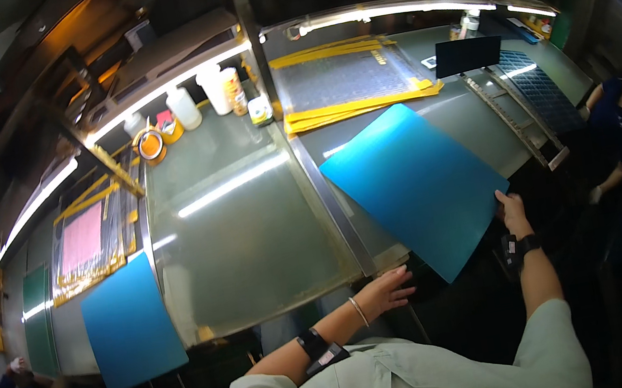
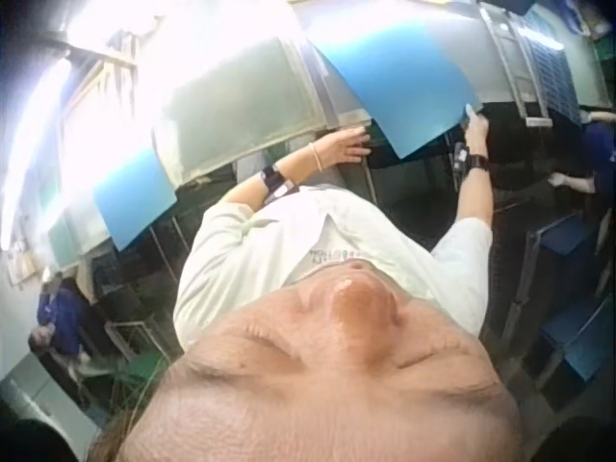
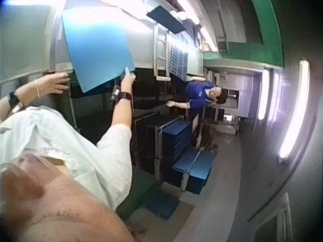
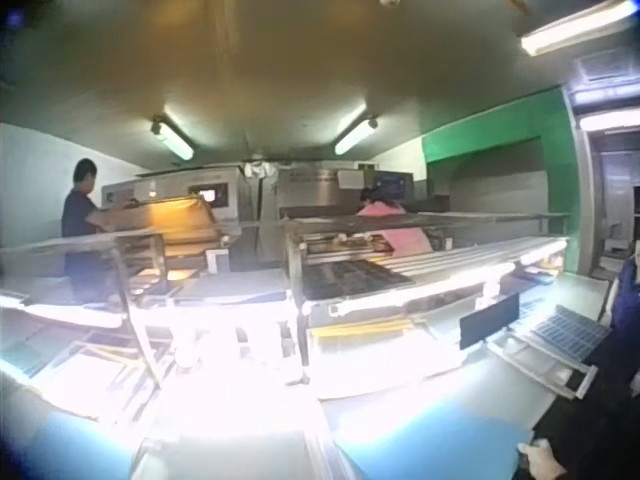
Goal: Applying and aligning thin film sheets onto blue circuit boards at a production workstation.
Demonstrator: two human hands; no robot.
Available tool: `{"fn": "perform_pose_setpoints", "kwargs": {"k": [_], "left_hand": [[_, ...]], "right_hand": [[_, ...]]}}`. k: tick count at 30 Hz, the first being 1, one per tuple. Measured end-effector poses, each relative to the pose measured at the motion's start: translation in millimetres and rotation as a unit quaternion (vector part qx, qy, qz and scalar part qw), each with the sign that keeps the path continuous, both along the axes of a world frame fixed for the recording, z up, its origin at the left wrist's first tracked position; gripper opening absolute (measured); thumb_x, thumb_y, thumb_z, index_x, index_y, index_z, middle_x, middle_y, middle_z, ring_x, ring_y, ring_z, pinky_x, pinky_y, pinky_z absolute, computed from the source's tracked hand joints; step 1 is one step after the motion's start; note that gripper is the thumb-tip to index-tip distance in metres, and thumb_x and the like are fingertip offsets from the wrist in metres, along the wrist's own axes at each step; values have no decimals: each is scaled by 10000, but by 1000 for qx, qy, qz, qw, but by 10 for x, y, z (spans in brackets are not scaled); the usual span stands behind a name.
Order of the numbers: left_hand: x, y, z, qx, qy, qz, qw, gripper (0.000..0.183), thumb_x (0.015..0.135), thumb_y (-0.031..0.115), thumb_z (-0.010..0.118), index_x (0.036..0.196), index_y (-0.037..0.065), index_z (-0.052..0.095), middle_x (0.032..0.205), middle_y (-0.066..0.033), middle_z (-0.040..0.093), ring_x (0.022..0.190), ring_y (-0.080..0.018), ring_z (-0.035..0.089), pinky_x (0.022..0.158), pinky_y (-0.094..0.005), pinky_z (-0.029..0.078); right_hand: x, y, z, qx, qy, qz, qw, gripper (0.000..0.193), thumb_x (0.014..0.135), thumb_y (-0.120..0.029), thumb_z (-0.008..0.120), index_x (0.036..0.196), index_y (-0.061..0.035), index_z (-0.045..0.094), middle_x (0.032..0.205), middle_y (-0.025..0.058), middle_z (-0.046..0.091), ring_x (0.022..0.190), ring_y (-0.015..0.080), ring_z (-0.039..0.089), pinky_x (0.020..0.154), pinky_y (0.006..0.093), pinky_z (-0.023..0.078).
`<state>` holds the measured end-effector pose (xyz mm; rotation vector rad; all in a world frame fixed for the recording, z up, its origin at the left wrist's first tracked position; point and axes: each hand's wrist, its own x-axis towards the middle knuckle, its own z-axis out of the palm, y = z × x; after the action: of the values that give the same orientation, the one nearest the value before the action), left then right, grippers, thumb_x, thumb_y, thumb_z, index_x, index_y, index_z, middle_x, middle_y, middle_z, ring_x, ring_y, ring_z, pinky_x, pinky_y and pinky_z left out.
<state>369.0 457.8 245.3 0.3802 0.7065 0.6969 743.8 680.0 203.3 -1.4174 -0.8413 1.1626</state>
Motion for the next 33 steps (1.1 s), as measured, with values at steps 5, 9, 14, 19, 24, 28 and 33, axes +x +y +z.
{"fn": "perform_pose_setpoints", "kwargs": {"k": [5, 9, 14, 19, 24, 28, 33], "left_hand": [[-243, -183, -42, 7, -2, 82, 997, 779, 865, 485, 516, 1426, 96, 141, 1473, -82, 204, 1293, -273, 331, 1045, -425, 288], [-428, -309, 15, 34, 51, 52, 997, 797, 857, 551, 486, 1417, 74, 177, 1467, -100, 215, 1298, -307, 312, 1051, -430, 272], [-855, -669, 503, 100, 43, 202, 973, 818, 855, 519, 518, 1414, 46, 155, 1465, -131, 195, 1313, -312, 278, 1062, -452, 235], [-1427, -1363, 754, 131, -31, 564, 815, 438, 831, 201, 648, 1188, 18, 472, 1094, -114, 579, 957, -227, 592, 825, -381, 488], [-2032, -2902, 906, 120, 137, 784, 593, 363, 782, 149, 699, 1087, 21, 549, 1039, -90, 593, 904, -191, 593, 791, -351, 502], [-1756, -4820, 1230, -101, 500, 812, 285, 356, 784, 257, 679, 996, -22, 619, 999, -68, 609, 904, -139, 568, 918, -318, 395], [-1156, -5991, 1281, -156, 594, 789, 12, 282, 858, 189, 613, 985, -62, 603, 946, -98, 618, 776, -174, 578, 712, -321, 475]], "right_hand": [[-798, -620, 190, -141, 186, 127, 964, 353, 834, -194, 636, 1107, 3, 531, 1069, 102, 589, 969, 246, 565, 867, 382, 454], [-1064, -1259, 337, -48, 199, 199, 958, 344, 884, -222, 554, 1123, 24, 526, 1089, 94, 569, 989, 209, 541, 851, 323, 434], [-1687, -1722, 356, -9, 276, 312, 909, 431, 871, -148, 565, 1247, 20, 439, 1217, 122, 514, 1124, 268, 485, 973, 421, 376], [-2842, -1764, 408, 90, 57, 522, 846, 375, 911, -146, 517, 1251, -6, 444, 1205, 97, 527, 1085, 225, 527, 889, 346, 450], [-3966, -2348, 736, 17, 245, 700, 670, 400, 923, -183, 498, 1270, 5, 429, 1115, 112, 581, 942, 204, 601, 807, 306, 488], [-4180, -2374, 969, 96, 29, 717, 690, 320, 938, -149, 458, 1214, 9, 495, 979, 115, 624, 856, 168, 617, 766, 278, 498], [-4099, -2055, 716, 77, -131, 649, 746, 303, 940, -176, 470, 1196, -22, 522, 948, 68, 613, 851, 113, 583, 782, 226, 462]]}}
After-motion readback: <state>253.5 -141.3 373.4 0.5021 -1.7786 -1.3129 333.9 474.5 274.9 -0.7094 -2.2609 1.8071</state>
